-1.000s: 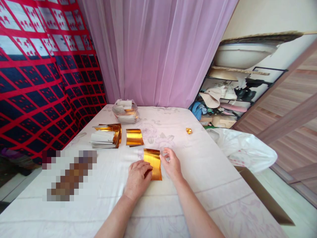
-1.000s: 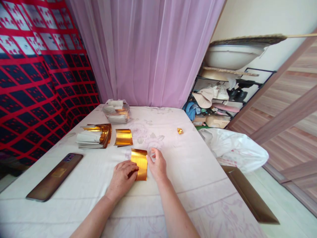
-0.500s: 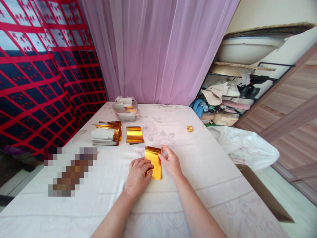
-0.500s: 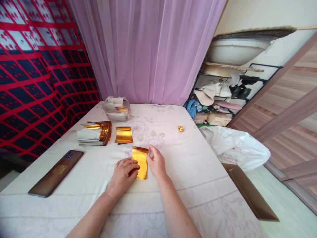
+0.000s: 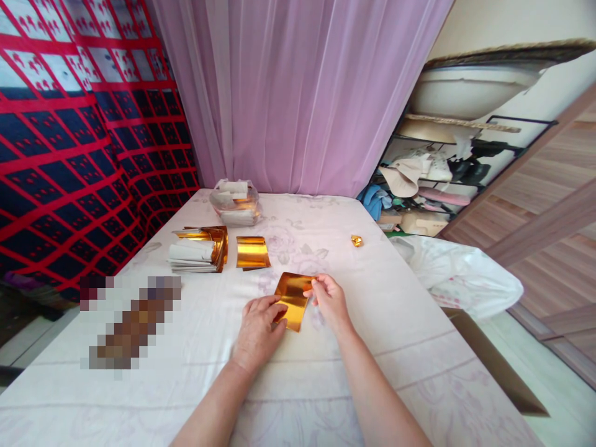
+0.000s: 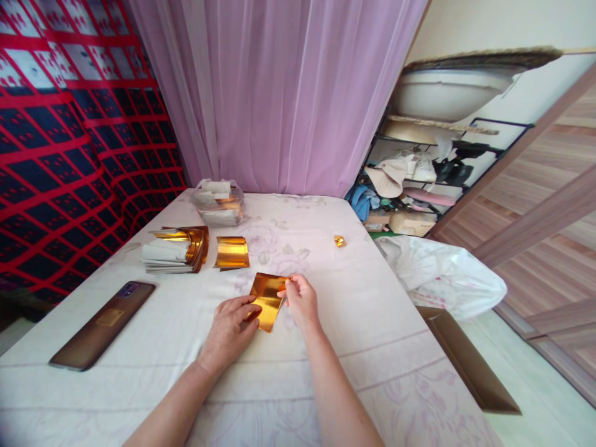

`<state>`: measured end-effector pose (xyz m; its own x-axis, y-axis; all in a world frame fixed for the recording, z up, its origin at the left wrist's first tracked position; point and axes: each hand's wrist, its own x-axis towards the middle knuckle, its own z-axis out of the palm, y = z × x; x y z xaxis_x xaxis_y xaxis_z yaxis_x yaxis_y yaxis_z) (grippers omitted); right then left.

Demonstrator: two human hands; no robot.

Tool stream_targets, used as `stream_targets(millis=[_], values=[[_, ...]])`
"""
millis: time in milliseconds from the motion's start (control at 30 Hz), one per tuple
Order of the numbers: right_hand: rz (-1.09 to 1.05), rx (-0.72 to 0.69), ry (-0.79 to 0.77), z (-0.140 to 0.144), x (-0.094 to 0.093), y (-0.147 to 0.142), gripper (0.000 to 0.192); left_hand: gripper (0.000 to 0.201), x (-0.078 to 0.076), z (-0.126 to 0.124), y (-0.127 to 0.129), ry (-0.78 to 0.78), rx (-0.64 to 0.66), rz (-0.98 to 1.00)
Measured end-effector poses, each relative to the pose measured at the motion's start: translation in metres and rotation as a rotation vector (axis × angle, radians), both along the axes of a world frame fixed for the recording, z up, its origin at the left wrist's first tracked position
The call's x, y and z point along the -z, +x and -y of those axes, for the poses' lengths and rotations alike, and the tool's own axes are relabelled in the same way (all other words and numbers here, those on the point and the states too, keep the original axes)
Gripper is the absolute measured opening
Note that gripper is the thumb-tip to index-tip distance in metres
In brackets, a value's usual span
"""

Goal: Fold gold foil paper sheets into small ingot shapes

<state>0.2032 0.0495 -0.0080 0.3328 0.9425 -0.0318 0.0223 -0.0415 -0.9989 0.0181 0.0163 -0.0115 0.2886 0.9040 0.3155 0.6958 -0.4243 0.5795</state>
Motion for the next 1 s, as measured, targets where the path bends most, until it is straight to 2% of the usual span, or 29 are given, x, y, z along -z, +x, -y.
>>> stream_targets(millis=[133, 300, 367, 500, 567, 700, 767, 867, 1000], values=[[-0.134, -0.016, 0.104, 0.004, -0.022, 0.003, 0.034, 0.024, 0.001, 0.000, -0.001, 0.016, 0.005, 0.006], [-0.120, -0.103, 0.274, 0.014, -0.035, 0.013, 0.015, 0.025, 0.010, -0.003, -0.003, 0.060, -0.014, 0.029], [-0.098, -0.118, 0.310, 0.018, -0.033, 0.016, 0.010, 0.029, 0.014, -0.005, -0.004, 0.088, -0.032, 0.046], [-0.035, -0.158, 0.285, 0.034, -0.017, 0.018, 0.010, 0.062, 0.019, -0.007, -0.003, 0.134, -0.107, 0.086], [0.010, -0.181, 0.278, 0.044, -0.007, 0.019, 0.010, 0.069, 0.019, -0.006, -0.003, 0.149, -0.095, 0.065], [0.190, -0.207, 0.306, 0.065, 0.004, 0.022, 0.016, 0.061, 0.014, -0.003, -0.003, 0.141, 0.032, -0.081], [0.342, -0.205, 0.387, 0.074, 0.003, 0.024, 0.018, 0.056, 0.011, -0.002, -0.003, 0.121, 0.102, -0.148], [0.576, -0.199, 0.510, 0.085, -0.001, 0.028, 0.023, 0.060, 0.005, 0.000, -0.003, 0.073, 0.217, -0.208], [0.892, -0.191, 0.569, 0.093, 0.000, 0.035, 0.032, 0.054, -0.002, 0.002, -0.003, 0.002, 0.286, -0.229]])
